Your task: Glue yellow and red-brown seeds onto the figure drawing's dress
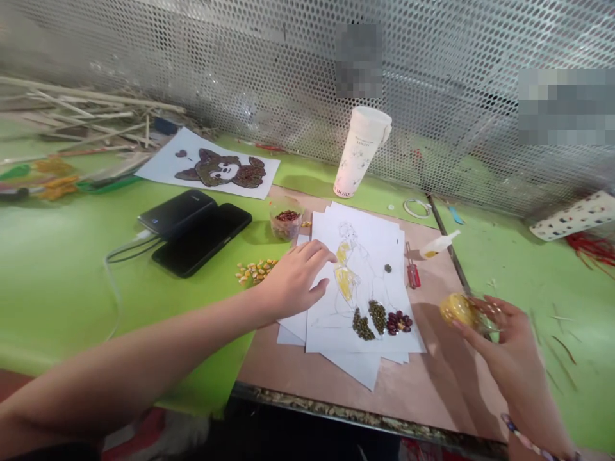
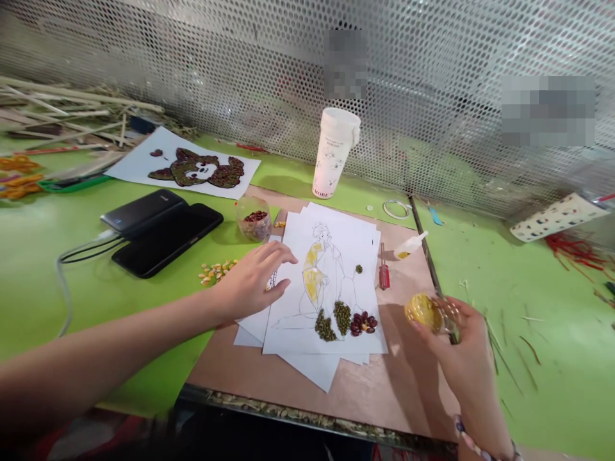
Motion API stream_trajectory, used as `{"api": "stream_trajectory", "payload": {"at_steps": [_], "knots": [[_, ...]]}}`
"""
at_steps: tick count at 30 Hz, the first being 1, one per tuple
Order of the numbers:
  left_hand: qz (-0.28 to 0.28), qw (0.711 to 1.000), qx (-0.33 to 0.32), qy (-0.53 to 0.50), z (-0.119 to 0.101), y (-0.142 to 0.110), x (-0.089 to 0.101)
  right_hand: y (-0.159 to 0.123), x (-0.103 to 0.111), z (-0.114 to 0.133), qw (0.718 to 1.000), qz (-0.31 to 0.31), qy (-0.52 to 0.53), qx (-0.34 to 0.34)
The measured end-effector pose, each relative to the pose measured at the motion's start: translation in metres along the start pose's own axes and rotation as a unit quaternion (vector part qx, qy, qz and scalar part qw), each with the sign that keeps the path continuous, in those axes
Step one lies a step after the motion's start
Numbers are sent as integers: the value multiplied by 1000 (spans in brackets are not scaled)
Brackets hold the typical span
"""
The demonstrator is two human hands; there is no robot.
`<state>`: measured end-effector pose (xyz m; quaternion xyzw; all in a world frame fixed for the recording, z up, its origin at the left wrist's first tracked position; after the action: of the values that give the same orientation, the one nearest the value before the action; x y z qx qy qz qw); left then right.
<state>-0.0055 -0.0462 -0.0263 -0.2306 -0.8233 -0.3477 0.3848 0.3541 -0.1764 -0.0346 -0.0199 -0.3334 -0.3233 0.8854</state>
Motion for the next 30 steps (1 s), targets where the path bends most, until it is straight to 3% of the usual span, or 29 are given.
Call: {"api": "stream_trajectory", "payload": {"at_steps": [3, 8, 12, 16, 22, 30], "knots": [[-2, 1000, -6, -3, 0, 0, -1, -10, -6, 36, 995, 25, 99, -7], [13, 996, 47, -69, -5, -1, -1, -23, -43, 86, 960, 176, 216, 40], [17, 980, 91, -178, -12, -4, -1, -27, -76, 119, 939, 250, 217, 88], [23, 973, 89, -213, -12, -5, -1, -27, -94, 144, 929, 298, 184, 121], [17, 981, 42, -189, -7, -2, 3, -21, -102, 137, 916, 354, 130, 135], [-53, 994, 2, -93, -5, -1, 3, -9, -111, 110, 934, 284, 70, 205]]}}
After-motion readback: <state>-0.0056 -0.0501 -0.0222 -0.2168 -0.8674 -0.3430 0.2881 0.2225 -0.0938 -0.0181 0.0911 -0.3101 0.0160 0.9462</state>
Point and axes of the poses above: each hand's wrist, its own y-axis towards the middle knuckle, its own x-axis out of the back of the hand, z = x × y, the point moved 3 cm from there along y, towards the middle knuckle, and after that the axes turned 2 degrees about -x, right-handed, at the moved point
